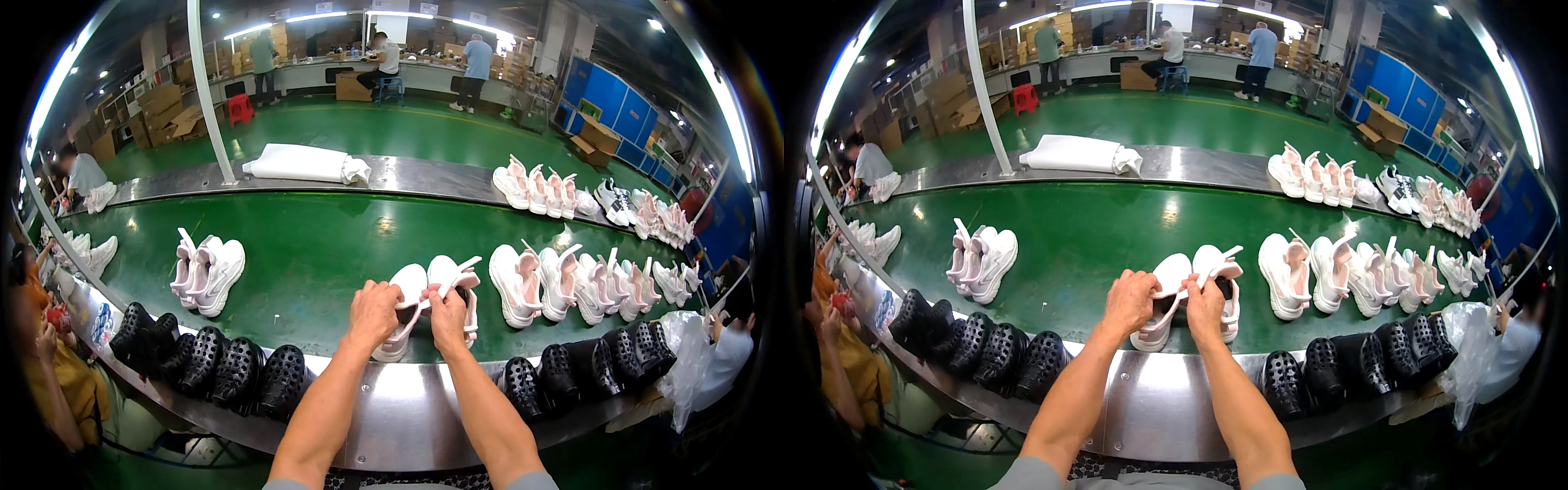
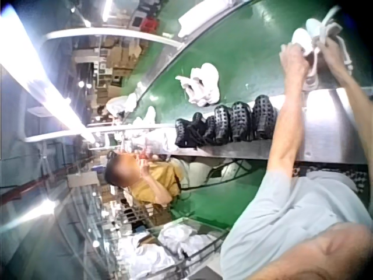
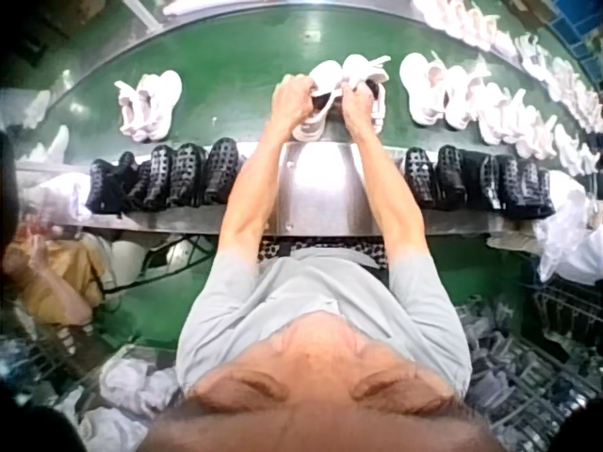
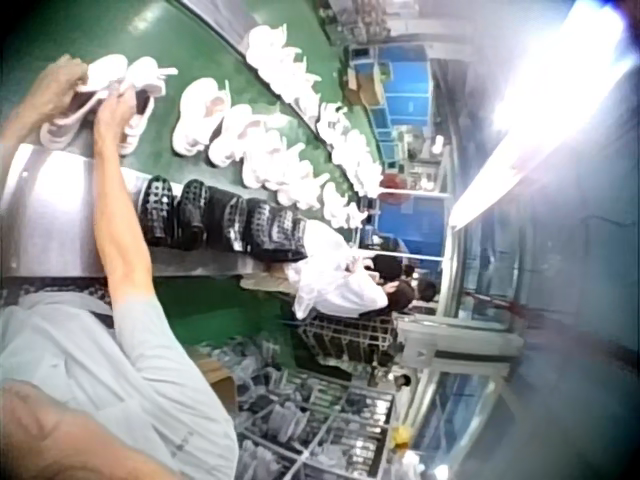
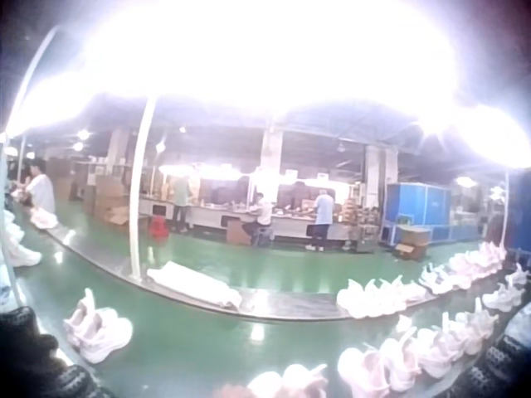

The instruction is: The person inserts black plastic shoe trees into white sneakers moving along a conveyor belt in a factory setting. The person repeatedly picks up a shoe tree, places it inside a sneaker, and then moves the next pair forward.

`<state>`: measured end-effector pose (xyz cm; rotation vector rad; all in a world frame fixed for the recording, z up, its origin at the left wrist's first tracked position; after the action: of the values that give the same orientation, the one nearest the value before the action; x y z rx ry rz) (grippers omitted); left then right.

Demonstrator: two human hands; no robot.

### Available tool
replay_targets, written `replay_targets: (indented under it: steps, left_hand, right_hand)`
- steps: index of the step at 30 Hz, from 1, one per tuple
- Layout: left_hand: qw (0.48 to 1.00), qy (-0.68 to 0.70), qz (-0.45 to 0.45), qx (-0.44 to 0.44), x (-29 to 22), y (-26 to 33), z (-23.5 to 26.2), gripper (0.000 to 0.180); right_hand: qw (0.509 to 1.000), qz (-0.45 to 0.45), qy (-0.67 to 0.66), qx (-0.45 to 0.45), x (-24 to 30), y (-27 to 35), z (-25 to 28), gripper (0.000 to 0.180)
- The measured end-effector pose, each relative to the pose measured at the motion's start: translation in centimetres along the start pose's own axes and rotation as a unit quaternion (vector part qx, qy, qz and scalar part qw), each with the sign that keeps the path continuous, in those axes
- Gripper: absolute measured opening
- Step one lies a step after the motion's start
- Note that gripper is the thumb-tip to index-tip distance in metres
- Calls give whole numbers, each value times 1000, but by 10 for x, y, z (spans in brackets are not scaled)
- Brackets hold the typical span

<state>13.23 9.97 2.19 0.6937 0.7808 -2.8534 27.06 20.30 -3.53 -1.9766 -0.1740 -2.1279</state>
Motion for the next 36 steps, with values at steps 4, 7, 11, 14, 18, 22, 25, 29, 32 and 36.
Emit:
replay_targets:
  steps: [4,7,11,14,18,22,25,29,32,36]
  left_hand:
    - [987,-91,-132,5,-24,-12,4,11]
    - [961,-142,-229,64,-27,-13,-9,10]
    - [902,-200,-348,156,-32,-3,-18,11]
    - [891,-195,-338,232,-29,-5,-17,13]
    - [984,11,-118,136,-21,-20,5,20]
    - [947,86,233,203,28,-7,-8,27]
    - [860,176,415,238,73,37,-46,34]
    - [830,234,482,156,69,38,-31,22]
    - [809,382,433,112,17,34,11,47]
    - [842,411,332,109,-20,54,46,66]
  right_hand:
    - [992,72,107,-17,15,1,-4,24]
    - [993,4,115,5,8,-6,0,27]
    - [992,-116,45,21,4,-1,-4,26]
    - [996,-74,-49,12,3,-8,-9,23]
    - [980,-131,-131,69,11,-11,-3,29]
    - [958,-152,-202,133,10,-13,-8,25]
    - [927,-212,-270,149,17,-7,-13,25]
    - [945,-129,-233,191,50,3,-4,17]
    - [949,-73,-234,198,90,26,20,12]
    - [953,-34,-199,225,131,64,49,12]
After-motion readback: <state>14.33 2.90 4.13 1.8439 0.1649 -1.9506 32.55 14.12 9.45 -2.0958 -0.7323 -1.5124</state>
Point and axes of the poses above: each hand's wrist, its own y-axis away from the middle knuckle, its own z-axis out of the back of the hand, x = y × z, the point moved 6 cm from there along -y, towards the middle knuckle, and after that the axes turned 7 degrees about -z, right-handed, at the moved point
